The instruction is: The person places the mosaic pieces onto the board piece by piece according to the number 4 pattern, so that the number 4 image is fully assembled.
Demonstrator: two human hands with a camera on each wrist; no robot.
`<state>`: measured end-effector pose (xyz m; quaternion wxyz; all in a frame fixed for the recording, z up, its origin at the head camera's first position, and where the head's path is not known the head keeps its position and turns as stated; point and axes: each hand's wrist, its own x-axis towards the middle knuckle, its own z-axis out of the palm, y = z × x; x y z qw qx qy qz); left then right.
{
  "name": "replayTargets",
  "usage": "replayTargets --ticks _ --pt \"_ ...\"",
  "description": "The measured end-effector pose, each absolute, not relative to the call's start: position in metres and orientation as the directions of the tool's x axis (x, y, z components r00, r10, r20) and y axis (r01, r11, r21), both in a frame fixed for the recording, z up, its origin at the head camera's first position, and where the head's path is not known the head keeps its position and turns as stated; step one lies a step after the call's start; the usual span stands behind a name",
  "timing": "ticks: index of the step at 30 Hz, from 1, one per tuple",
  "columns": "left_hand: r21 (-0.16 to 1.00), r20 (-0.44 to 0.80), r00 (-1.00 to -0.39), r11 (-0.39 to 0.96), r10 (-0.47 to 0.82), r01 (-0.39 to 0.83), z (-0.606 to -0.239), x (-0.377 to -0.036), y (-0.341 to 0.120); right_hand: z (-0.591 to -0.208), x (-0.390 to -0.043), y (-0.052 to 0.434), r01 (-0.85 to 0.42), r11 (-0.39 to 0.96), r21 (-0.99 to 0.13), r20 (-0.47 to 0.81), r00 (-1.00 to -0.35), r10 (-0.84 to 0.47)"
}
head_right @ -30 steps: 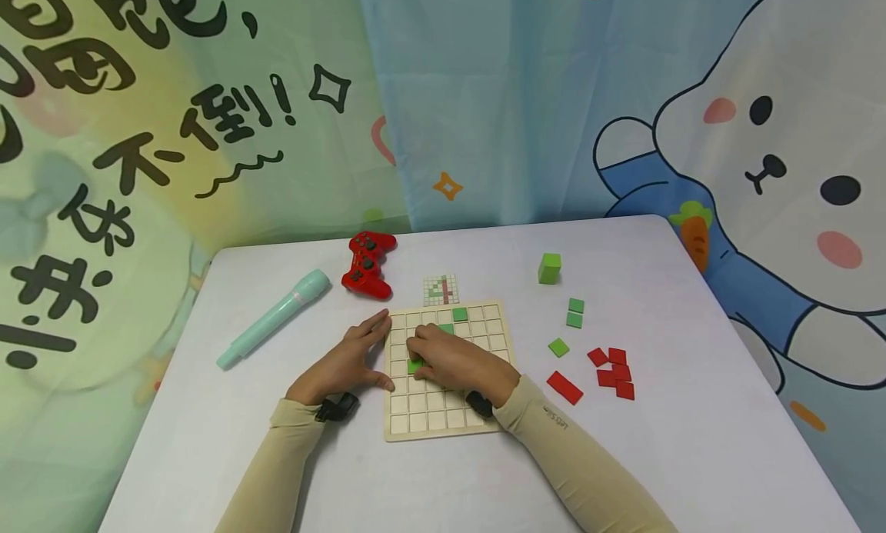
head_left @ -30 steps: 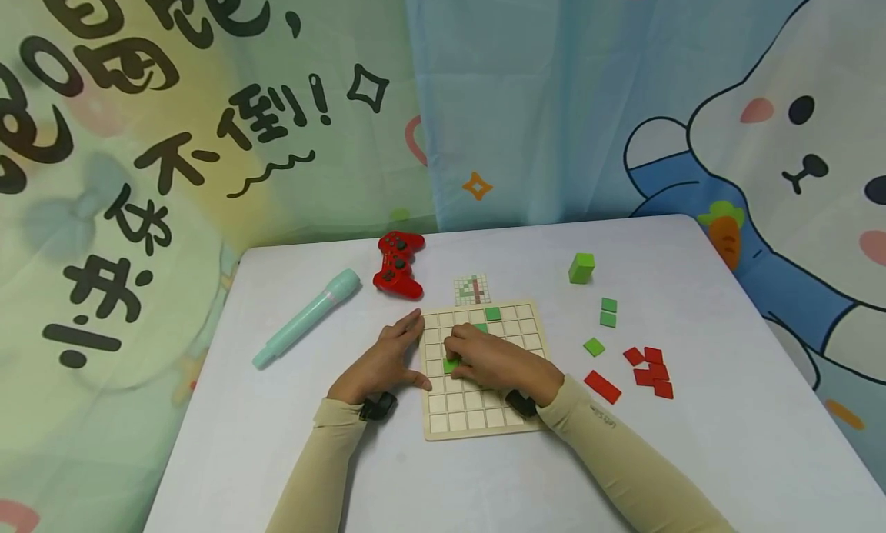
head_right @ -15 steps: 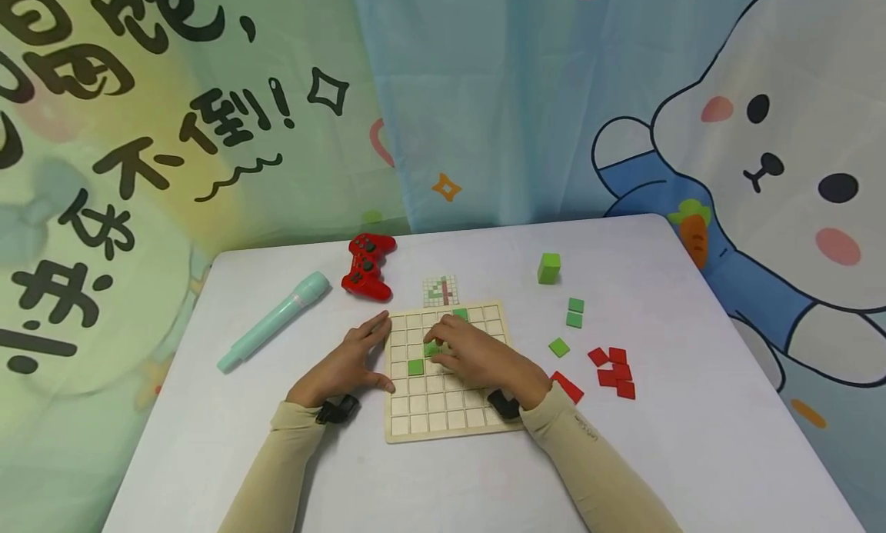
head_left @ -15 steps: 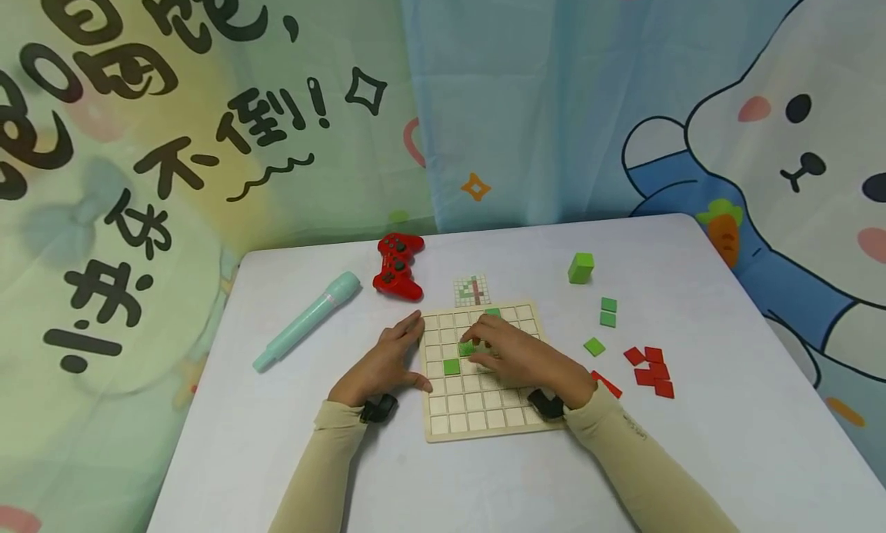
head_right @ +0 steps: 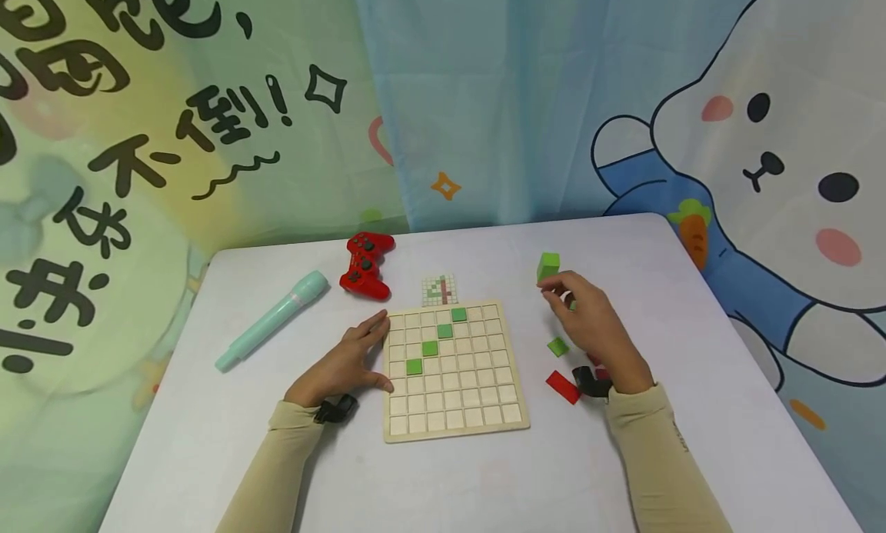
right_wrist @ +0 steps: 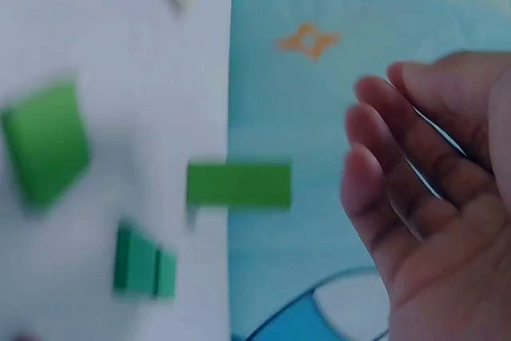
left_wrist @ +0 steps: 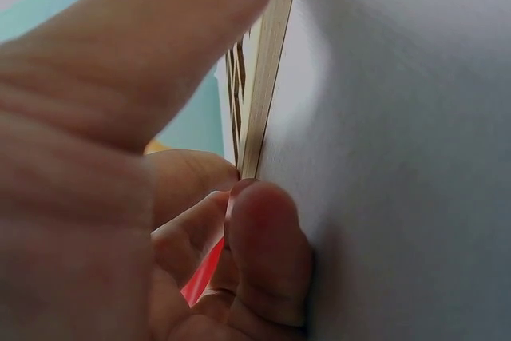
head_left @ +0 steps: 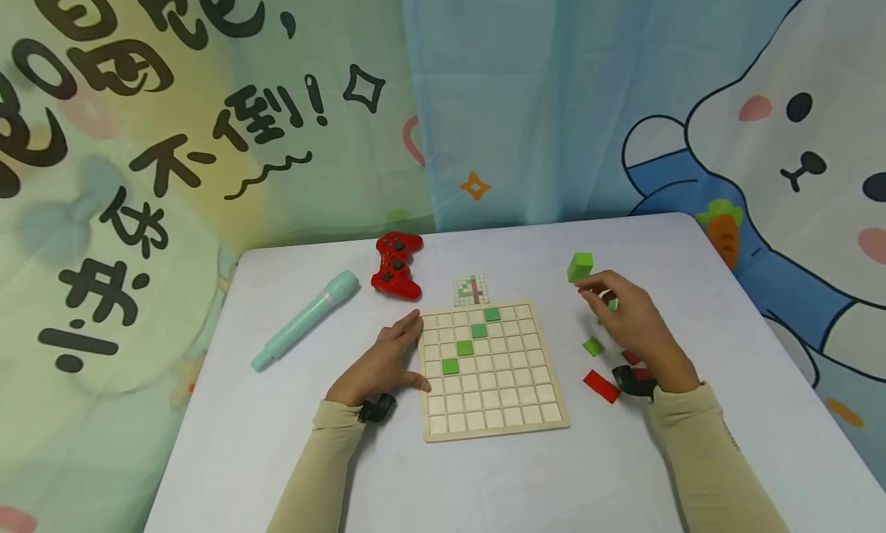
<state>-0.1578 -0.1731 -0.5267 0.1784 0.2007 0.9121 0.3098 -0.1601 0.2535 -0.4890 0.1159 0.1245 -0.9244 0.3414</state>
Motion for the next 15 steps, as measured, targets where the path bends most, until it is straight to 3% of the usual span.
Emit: replayTargets --ticks 5,15 --pt "0.629 -0.205 -0.853 0.733 0.479 0.260 -0.527 -0.158 -0.173 -0.500 -0.157 0.274 -0.156 0.744 -0.650 0.228 -0.974 -0.005" --pt "0.625 -0.208 -0.857 0.738 0.471 0.254 -0.527 -0.157 -0.172 -0.524 -0.156 0.285 -0.041 0.779 -0.626 0.099 -0.995 0.028"
